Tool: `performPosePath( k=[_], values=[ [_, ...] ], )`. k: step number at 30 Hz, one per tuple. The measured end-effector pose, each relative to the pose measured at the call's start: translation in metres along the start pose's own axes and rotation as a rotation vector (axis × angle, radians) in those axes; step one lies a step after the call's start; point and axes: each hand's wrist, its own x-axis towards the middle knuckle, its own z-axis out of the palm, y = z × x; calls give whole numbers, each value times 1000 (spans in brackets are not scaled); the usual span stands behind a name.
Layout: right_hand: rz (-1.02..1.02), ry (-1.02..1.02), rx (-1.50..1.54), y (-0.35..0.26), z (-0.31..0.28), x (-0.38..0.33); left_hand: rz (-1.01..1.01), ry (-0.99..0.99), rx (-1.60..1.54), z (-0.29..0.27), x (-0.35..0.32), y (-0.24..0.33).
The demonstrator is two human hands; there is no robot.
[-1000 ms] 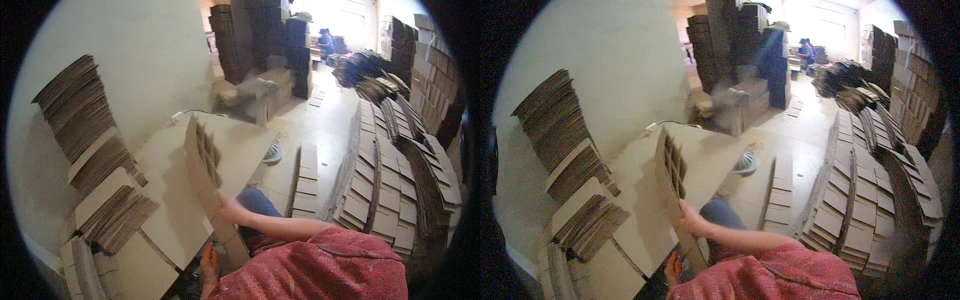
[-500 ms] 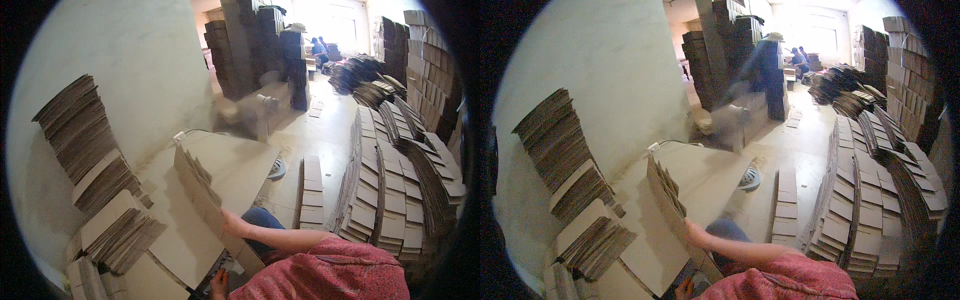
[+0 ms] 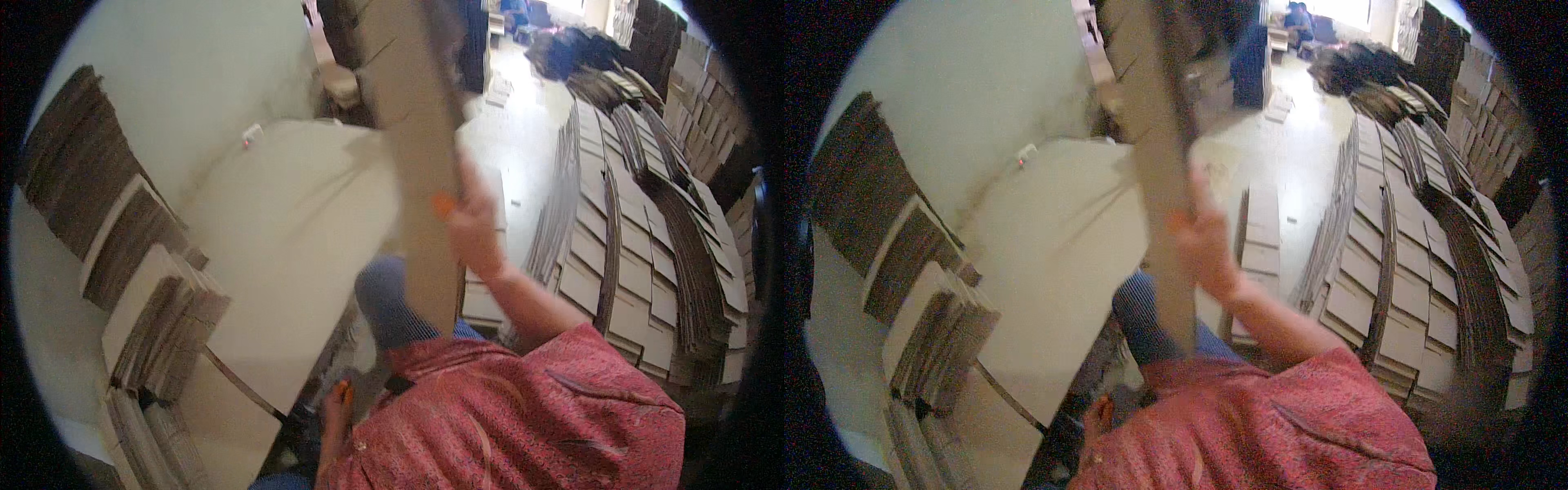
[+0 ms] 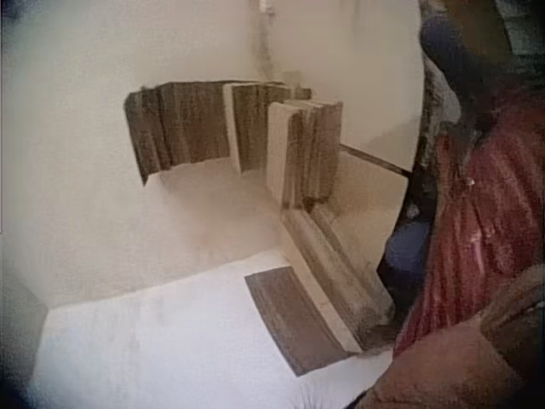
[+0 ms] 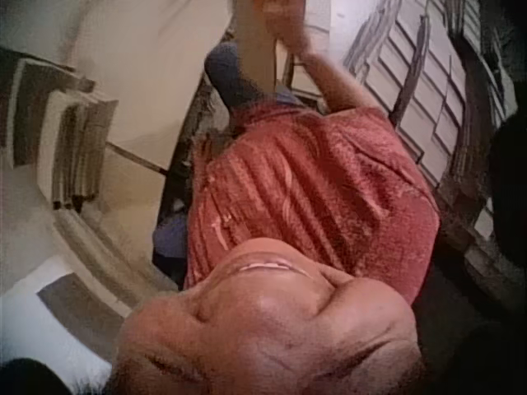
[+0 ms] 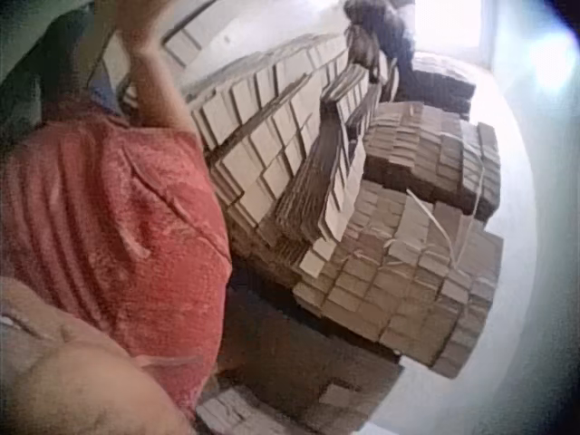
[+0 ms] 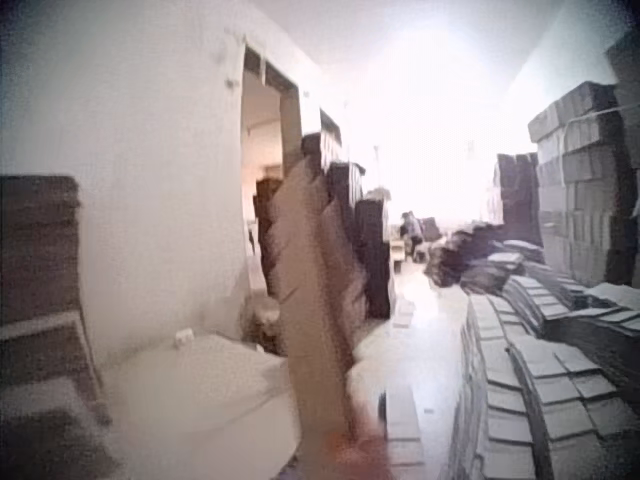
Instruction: The person sits on the floor and repeatedly folds pre-cut cardboard sheets into multi-compartment dividers. They pick up a flat sheet, fold along scored lines to form upright partitions, and place the finished divider onto a growing stack. The process is repeated continuously with identical units.
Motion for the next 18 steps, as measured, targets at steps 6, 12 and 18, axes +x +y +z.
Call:
performPosePath(
  k=[6,12,18],
  values=[
    [143,266,-413,59,-66,37,474,47,117,10,-31,18],
    [506,138,-878,246,-93,-16,319,73,426,8,-22,12],
    [1008,3,-968,324,-79,-91,227,63,469,8,-21,-8]
  ],
)
